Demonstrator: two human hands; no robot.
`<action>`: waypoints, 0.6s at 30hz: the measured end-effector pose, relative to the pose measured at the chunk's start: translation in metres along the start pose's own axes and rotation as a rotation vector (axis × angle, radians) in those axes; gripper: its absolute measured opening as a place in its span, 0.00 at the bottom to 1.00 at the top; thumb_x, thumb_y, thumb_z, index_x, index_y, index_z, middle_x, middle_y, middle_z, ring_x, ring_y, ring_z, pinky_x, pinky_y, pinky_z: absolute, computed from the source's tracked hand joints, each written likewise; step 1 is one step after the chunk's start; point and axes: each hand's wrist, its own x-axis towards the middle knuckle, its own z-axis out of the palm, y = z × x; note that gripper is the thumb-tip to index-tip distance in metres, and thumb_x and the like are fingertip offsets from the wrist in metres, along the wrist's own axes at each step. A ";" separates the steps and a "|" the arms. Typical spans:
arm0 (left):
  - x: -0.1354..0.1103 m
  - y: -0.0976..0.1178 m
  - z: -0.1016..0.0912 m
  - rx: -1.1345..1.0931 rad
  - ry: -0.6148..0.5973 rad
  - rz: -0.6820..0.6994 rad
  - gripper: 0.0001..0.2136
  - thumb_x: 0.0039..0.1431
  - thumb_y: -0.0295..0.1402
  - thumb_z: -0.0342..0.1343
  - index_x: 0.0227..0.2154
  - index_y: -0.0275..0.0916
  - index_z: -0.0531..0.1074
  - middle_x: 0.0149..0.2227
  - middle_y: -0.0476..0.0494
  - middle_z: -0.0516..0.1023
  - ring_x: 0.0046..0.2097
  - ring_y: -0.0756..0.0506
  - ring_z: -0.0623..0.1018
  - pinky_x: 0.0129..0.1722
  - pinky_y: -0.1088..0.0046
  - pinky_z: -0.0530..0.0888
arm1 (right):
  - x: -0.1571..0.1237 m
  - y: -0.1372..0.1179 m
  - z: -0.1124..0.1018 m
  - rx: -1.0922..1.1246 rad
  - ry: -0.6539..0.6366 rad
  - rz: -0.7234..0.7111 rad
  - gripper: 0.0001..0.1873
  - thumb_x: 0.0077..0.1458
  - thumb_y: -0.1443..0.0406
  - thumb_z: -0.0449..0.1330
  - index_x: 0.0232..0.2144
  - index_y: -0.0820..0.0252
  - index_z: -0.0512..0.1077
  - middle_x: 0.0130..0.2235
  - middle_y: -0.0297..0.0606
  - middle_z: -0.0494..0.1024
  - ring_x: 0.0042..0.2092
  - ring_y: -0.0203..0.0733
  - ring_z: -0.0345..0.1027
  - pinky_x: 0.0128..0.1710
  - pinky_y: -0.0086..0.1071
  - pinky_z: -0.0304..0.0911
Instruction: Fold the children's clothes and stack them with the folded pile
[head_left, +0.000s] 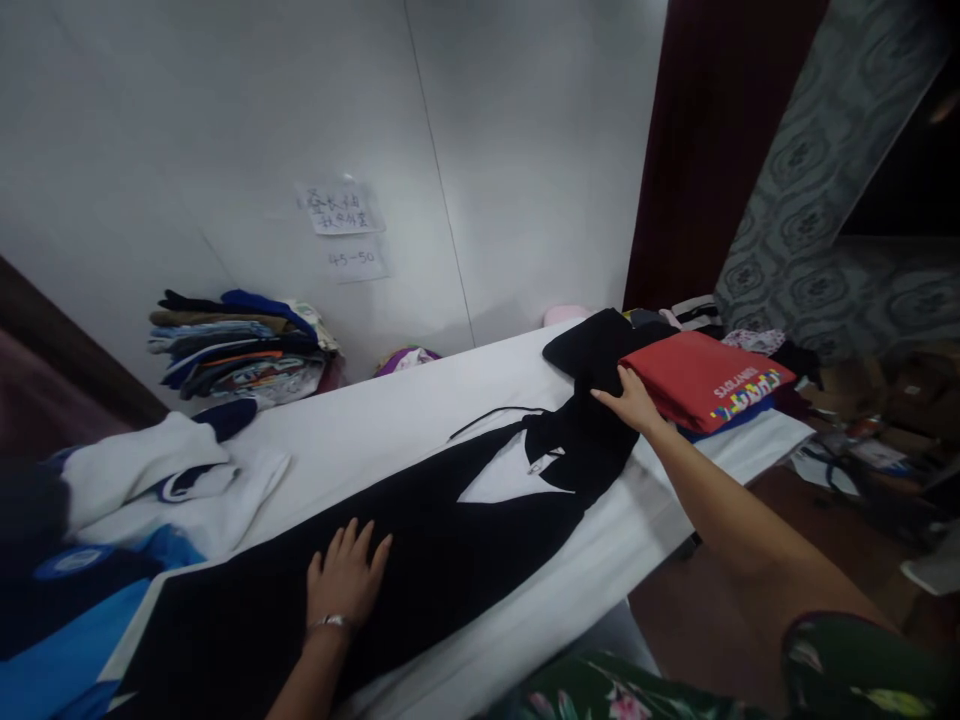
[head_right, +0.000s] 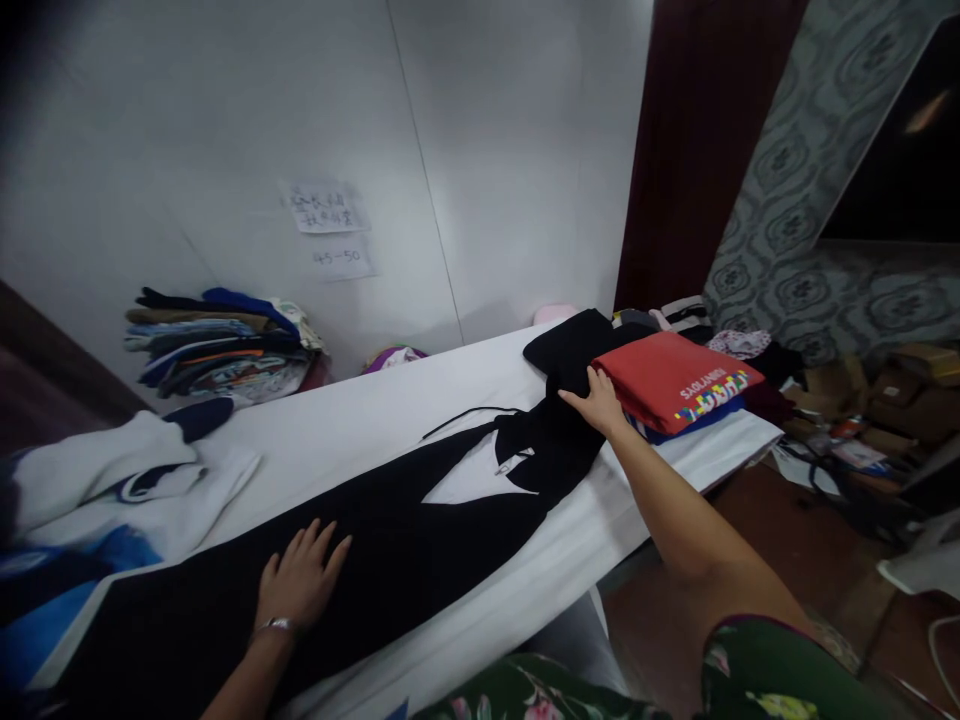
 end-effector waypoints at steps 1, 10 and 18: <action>0.000 0.000 0.000 -0.006 0.002 -0.006 0.24 0.62 0.41 0.38 0.59 0.42 0.61 0.64 0.43 0.55 0.64 0.41 0.55 0.59 0.56 0.55 | 0.000 -0.004 0.002 0.004 -0.007 0.014 0.49 0.51 0.40 0.48 0.64 0.66 0.46 0.65 0.53 0.47 0.65 0.56 0.40 0.59 0.49 0.50; -0.004 0.003 -0.002 -0.030 0.014 0.015 0.23 0.62 0.40 0.40 0.58 0.41 0.62 0.64 0.41 0.56 0.64 0.40 0.56 0.59 0.55 0.54 | 0.001 0.002 0.012 0.118 0.145 -0.003 0.35 0.52 0.61 0.52 0.62 0.65 0.53 0.63 0.49 0.54 0.63 0.53 0.48 0.60 0.46 0.49; 0.001 0.003 -0.012 -0.228 0.022 -0.048 0.22 0.60 0.40 0.45 0.56 0.38 0.65 0.63 0.39 0.58 0.64 0.38 0.56 0.60 0.50 0.53 | -0.023 -0.010 0.000 0.174 0.212 -0.100 0.28 0.56 0.63 0.47 0.58 0.62 0.62 0.55 0.46 0.70 0.56 0.52 0.63 0.56 0.46 0.58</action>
